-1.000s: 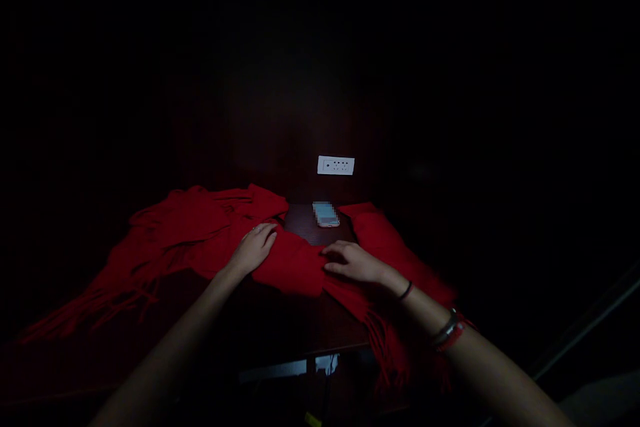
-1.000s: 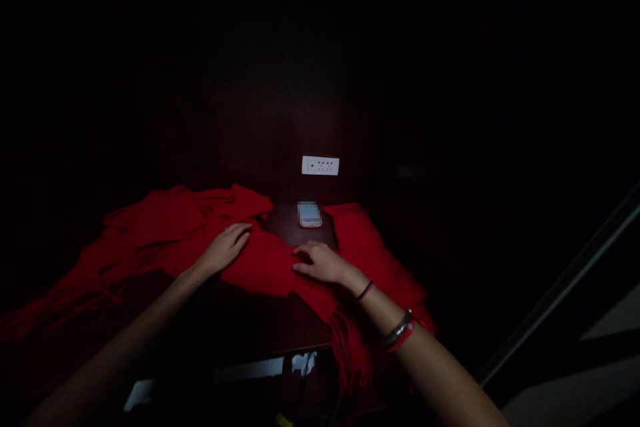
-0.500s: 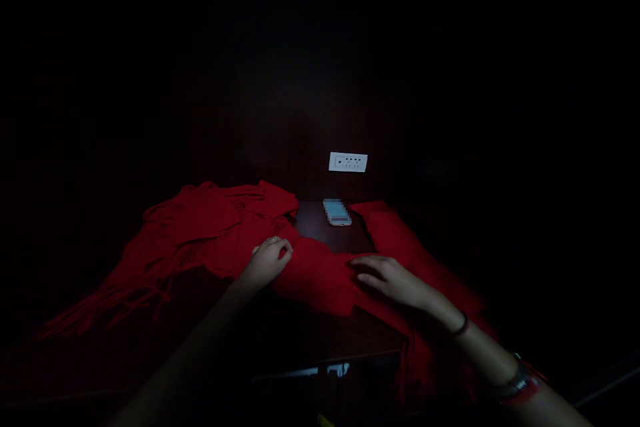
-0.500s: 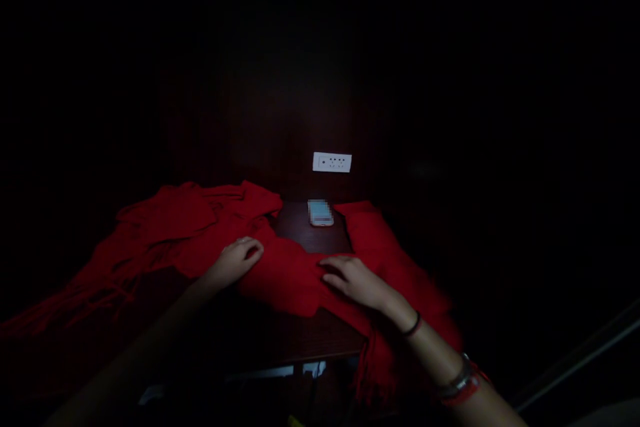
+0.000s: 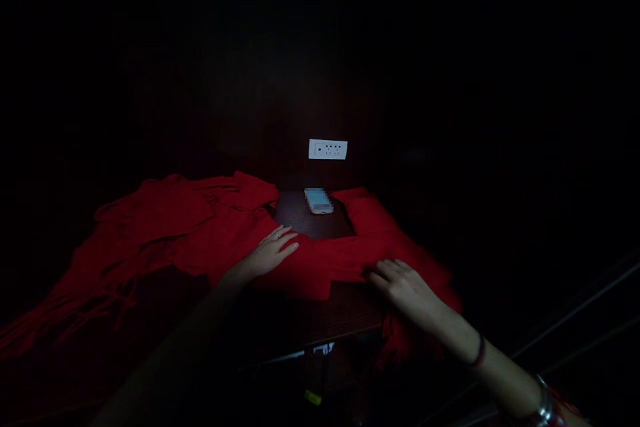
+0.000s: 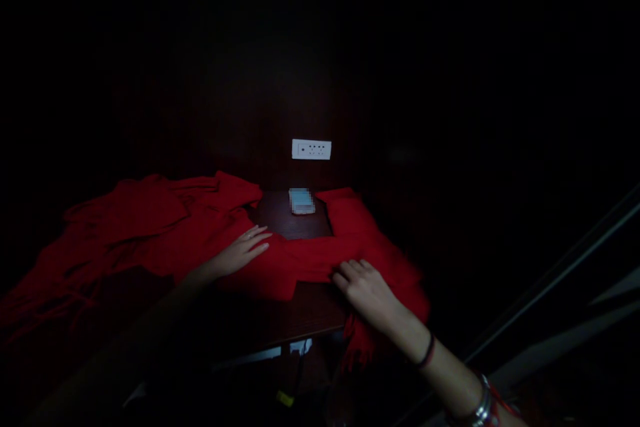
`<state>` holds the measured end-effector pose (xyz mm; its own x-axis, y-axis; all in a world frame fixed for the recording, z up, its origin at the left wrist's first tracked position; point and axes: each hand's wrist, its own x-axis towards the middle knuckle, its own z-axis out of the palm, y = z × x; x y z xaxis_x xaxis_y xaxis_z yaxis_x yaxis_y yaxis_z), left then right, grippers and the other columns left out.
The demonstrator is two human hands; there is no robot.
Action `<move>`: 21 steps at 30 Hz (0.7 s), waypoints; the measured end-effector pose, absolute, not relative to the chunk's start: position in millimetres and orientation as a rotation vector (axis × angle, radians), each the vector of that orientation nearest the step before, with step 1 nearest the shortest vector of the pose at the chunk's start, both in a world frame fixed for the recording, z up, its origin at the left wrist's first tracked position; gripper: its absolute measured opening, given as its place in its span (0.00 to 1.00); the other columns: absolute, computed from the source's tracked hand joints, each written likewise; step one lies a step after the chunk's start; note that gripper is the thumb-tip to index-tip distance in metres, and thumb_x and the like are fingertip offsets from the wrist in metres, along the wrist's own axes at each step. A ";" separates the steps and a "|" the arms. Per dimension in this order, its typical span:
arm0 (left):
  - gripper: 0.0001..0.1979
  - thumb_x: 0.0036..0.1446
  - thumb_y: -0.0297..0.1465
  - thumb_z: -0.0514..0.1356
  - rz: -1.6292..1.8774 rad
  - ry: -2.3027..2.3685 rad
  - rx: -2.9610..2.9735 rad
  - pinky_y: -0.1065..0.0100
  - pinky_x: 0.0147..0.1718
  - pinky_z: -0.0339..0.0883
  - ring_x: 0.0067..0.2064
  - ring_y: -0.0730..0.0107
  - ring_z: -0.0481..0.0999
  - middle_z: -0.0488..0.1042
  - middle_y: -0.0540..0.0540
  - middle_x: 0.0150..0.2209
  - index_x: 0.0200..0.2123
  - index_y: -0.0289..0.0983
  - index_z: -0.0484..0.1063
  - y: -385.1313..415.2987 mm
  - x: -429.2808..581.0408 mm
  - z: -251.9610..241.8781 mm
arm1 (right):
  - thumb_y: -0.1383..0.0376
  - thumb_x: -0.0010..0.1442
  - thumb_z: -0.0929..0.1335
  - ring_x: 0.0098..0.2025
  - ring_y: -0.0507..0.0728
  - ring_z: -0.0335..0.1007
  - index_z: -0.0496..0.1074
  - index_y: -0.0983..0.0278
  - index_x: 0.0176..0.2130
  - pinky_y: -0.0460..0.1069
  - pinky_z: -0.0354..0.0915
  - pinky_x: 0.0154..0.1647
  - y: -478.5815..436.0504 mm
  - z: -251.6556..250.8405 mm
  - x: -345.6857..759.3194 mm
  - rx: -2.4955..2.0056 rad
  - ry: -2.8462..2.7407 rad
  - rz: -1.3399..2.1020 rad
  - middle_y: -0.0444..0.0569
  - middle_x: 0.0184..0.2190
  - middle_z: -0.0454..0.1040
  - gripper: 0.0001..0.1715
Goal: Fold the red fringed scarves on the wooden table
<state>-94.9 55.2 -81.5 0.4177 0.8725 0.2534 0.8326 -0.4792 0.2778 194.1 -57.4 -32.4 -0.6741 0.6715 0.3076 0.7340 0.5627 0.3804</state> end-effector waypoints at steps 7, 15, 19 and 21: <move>0.23 0.56 0.41 0.43 0.560 1.477 2.566 0.63 0.55 0.47 0.58 0.66 0.50 0.53 0.47 0.57 0.53 0.40 0.56 49.0 -110.7 -79.8 | 0.73 0.54 0.59 0.34 0.57 0.60 0.70 0.64 0.30 0.52 0.58 0.36 -52.0 -19.2 251.8 -1.296 -2.573 -0.778 0.52 0.29 0.66 0.13; 0.23 0.57 0.42 0.41 0.870 1.373 2.593 0.65 0.54 0.48 0.55 0.67 0.55 0.58 0.45 0.54 0.49 0.36 0.61 34.3 -101.2 -64.9 | 0.72 0.55 0.58 0.41 0.54 0.61 0.67 0.63 0.40 0.51 0.59 0.42 -73.8 -25.1 239.5 -1.290 -2.584 -0.082 0.51 0.38 0.67 0.15; 0.23 0.56 0.41 0.42 0.659 1.318 2.620 0.62 0.55 0.47 0.57 0.66 0.50 0.54 0.47 0.57 0.52 0.39 0.57 28.9 -101.1 -63.9 | 0.60 0.55 0.61 0.42 0.55 0.62 0.64 0.63 0.45 0.50 0.59 0.43 -75.6 -29.5 203.0 -1.216 -2.671 0.054 0.51 0.40 0.67 0.18; 0.23 0.57 0.41 0.43 0.575 1.301 2.627 0.62 0.55 0.46 0.58 0.66 0.49 0.53 0.47 0.57 0.54 0.39 0.55 30.3 -104.0 -66.9 | 0.61 0.55 0.61 0.40 0.56 0.63 0.66 0.64 0.42 0.52 0.60 0.41 -72.3 -40.5 191.6 -1.283 -2.715 -0.106 0.52 0.38 0.68 0.15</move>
